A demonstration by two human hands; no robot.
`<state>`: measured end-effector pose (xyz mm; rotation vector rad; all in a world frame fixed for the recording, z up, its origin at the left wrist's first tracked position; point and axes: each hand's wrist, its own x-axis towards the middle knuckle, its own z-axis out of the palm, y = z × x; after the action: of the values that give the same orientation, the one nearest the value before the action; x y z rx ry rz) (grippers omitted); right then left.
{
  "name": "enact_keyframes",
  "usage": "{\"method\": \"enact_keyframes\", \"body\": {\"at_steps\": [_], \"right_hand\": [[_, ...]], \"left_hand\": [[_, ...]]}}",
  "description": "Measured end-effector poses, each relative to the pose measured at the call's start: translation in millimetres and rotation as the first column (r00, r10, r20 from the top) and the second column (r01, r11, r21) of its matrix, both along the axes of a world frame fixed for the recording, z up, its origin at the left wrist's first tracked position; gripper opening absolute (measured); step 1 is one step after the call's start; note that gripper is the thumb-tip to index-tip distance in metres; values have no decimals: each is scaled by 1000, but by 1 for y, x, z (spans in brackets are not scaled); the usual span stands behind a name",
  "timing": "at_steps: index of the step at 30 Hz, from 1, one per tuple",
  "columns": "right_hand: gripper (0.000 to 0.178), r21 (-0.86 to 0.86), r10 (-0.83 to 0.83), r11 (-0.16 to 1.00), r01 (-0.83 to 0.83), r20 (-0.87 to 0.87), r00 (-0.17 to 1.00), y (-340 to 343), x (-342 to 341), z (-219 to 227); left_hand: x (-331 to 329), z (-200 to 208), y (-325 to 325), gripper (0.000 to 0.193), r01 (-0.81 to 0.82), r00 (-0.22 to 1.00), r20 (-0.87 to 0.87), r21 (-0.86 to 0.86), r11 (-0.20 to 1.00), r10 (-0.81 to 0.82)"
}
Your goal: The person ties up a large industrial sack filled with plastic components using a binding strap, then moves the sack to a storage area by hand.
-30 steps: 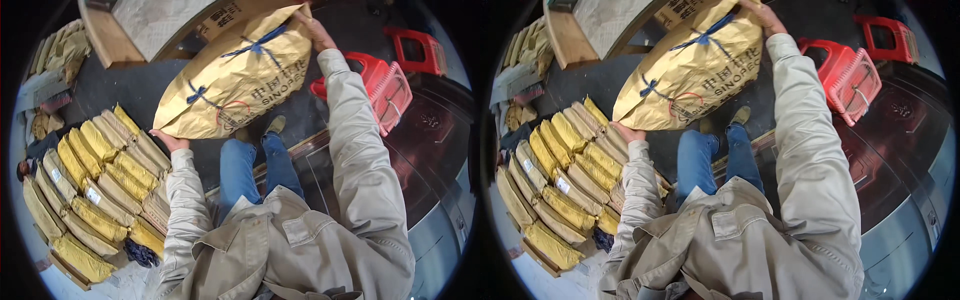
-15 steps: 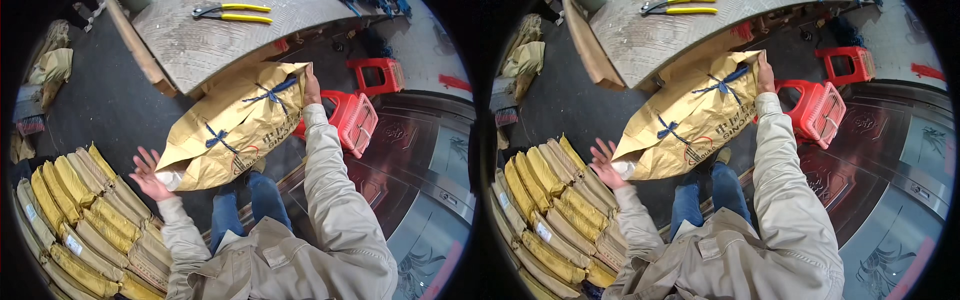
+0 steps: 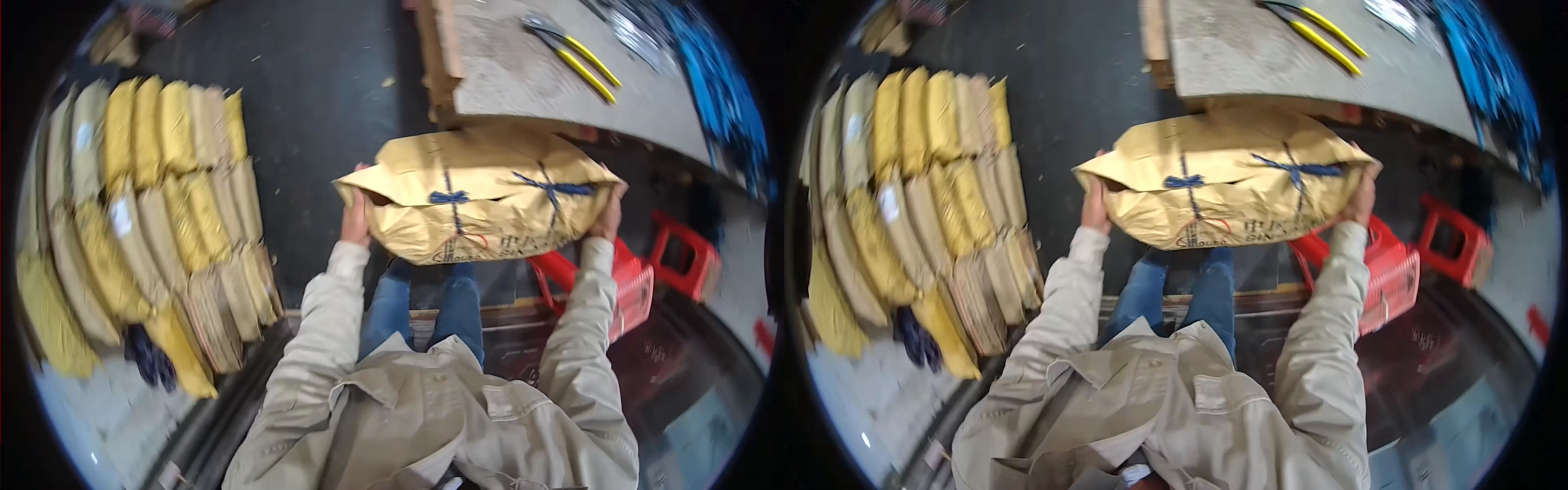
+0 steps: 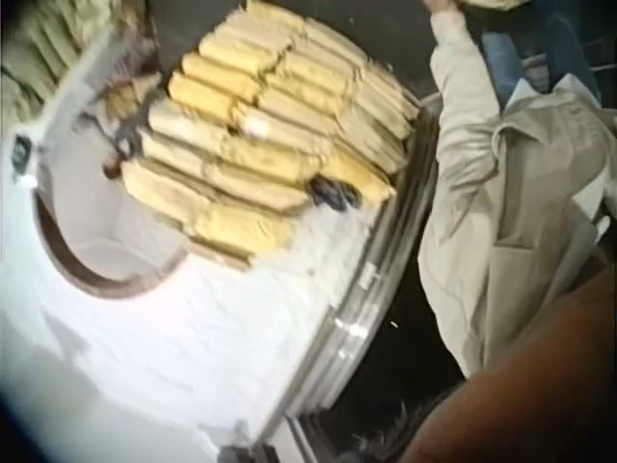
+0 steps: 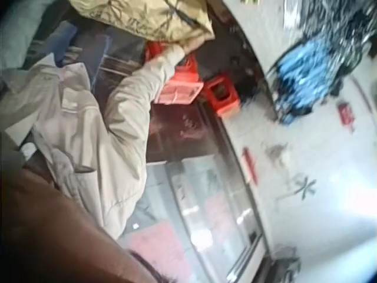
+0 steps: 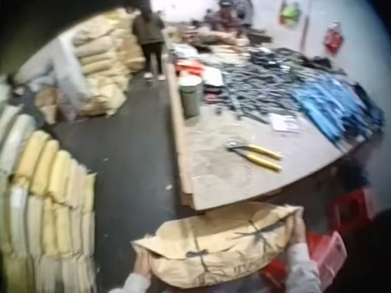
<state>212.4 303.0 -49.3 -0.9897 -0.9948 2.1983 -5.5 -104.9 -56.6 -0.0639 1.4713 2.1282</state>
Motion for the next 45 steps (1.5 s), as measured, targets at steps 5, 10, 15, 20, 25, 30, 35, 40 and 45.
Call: {"method": "enact_keyframes", "body": {"at_steps": [5, 10, 15, 20, 25, 30, 35, 40, 45], "right_hand": [[51, -90, 48, 995, -38, 112, 993, 10, 5, -10], [48, -66, -88, 994, 87, -10, 996, -2, -9, -19], [46, -64, -110, 991, 120, 149, 983, 0, -7, -16], [44, 57, -159, 987, 150, 216, 963, -50, -8, 4], [39, 34, -195, 981, 193, 291, 937, -139, 22, 48], [35, -40, -222, 963, 266, 439, 870, -276, 0, 125], [35, -57, -175, 975, 217, 412, 894, -349, -4, 158], [36, -83, -57, 993, 80, 247, 967, -394, -46, 189], [36, -148, 83, 988, -33, 346, 934, -427, -129, 185]], "left_hand": [[9, 16, 8, 55, -237, 932, 332, 259, 936, 144], [17, 24, 28, 49, -415, 875, 383, 275, 867, 297], [17, 18, 35, 37, -554, 795, 438, 244, 796, 419], [18, -26, -13, 18, -610, 724, 526, 185, 771, 447], [31, -12, -92, 14, -650, 512, 644, -142, 746, 569], [47, -29, -193, 13, -680, 404, 683, -220, 699, 608], [16, 45, -257, 15, -705, 304, 745, -244, 666, 594], [28, 67, -338, 19, -659, 468, 665, -175, 731, 582], [14, 109, -389, 21, -701, 477, 467, -309, 642, 745]]}}
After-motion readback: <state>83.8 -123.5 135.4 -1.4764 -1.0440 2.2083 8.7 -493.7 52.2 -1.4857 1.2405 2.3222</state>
